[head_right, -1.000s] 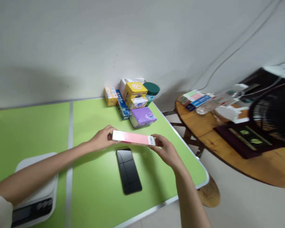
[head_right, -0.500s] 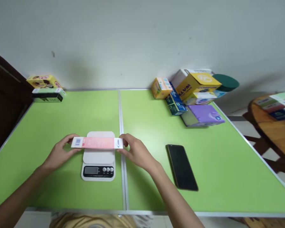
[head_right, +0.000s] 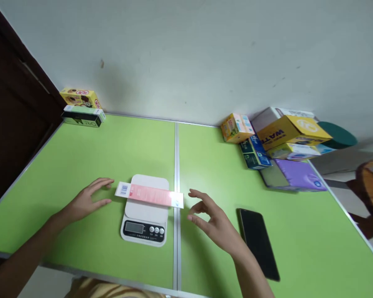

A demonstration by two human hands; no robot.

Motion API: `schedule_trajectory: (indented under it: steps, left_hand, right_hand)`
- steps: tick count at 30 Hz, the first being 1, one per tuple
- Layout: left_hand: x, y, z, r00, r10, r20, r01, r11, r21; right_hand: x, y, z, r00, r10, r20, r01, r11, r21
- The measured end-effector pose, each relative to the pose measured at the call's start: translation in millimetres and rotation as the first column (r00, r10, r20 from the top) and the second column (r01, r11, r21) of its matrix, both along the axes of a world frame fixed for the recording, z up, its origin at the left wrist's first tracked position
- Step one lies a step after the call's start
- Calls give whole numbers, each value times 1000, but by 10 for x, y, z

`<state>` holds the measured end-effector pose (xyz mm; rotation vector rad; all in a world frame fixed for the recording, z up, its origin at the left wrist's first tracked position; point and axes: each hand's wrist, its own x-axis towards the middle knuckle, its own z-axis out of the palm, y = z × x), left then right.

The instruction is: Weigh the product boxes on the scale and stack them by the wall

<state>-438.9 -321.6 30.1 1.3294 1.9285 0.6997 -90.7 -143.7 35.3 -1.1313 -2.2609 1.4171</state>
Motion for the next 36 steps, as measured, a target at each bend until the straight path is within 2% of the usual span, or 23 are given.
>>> schedule_trajectory:
  steps: [3, 6, 9, 12, 15, 17, 19, 21, 25, 28, 32, 36]
  left_hand:
    - [63, 77, 2, 999, -39, 26, 38, 998, 55]
    - [132, 141, -6, 997, -54, 53, 51, 997, 52]
    - [214, 190, -40, 994, -43, 100, 38, 998, 51]
    - [255, 240, -48, 981, -86, 175, 68, 992, 107]
    - [152, 273, 32, 962, -115, 249, 80, 986, 147]
    - [-16, 283, 123, 955, -70, 287, 28, 989, 148]
    - [-254, 306, 204, 957, 45, 288, -95, 982, 162]
    - [-550, 372, 244, 949, 188, 252, -245, 944, 220]
    - [-1288, 649, 218, 897, 406, 178, -441, 785, 434]
    - [-1887, 896, 178, 827, 538, 163, -535, 664, 522]
    - [-2583, 1172, 105, 757, 630, 171, -604, 578, 548]
    - [-3070, 1421, -8, 730, 656, 194, -636, 547, 544]
  right_hand:
    - [-127, 1, 62, 997, 66, 32, -66, 998, 4]
    - [-205, -2, 89, 992, 96, 82, -99, 995, 34]
    - [-215, -30, 51, 991, 103, 86, -108, 993, 57]
    - [-187, -29, -12, 993, 99, 59, -103, 992, 74]
    - [-242, 49, -35, 992, 120, 37, -124, 985, 119]
    - [-410, 129, -4, 990, 138, 25, -141, 981, 135]
    - [-724, 224, 55, 989, 149, -2, -147, 977, 153]
    - [-1178, 339, 116, 987, 157, -46, -147, 975, 167]
    - [-2319, 624, 195, 969, 199, -149, -171, 969, 181]
    - [-3152, 807, 204, 957, 211, -197, -155, 952, 264]
    - [-4008, 911, 82, 931, 191, -312, -80, 938, 336]
    - [-4567, 1002, -125, 918, 116, -381, 2, 955, 295]
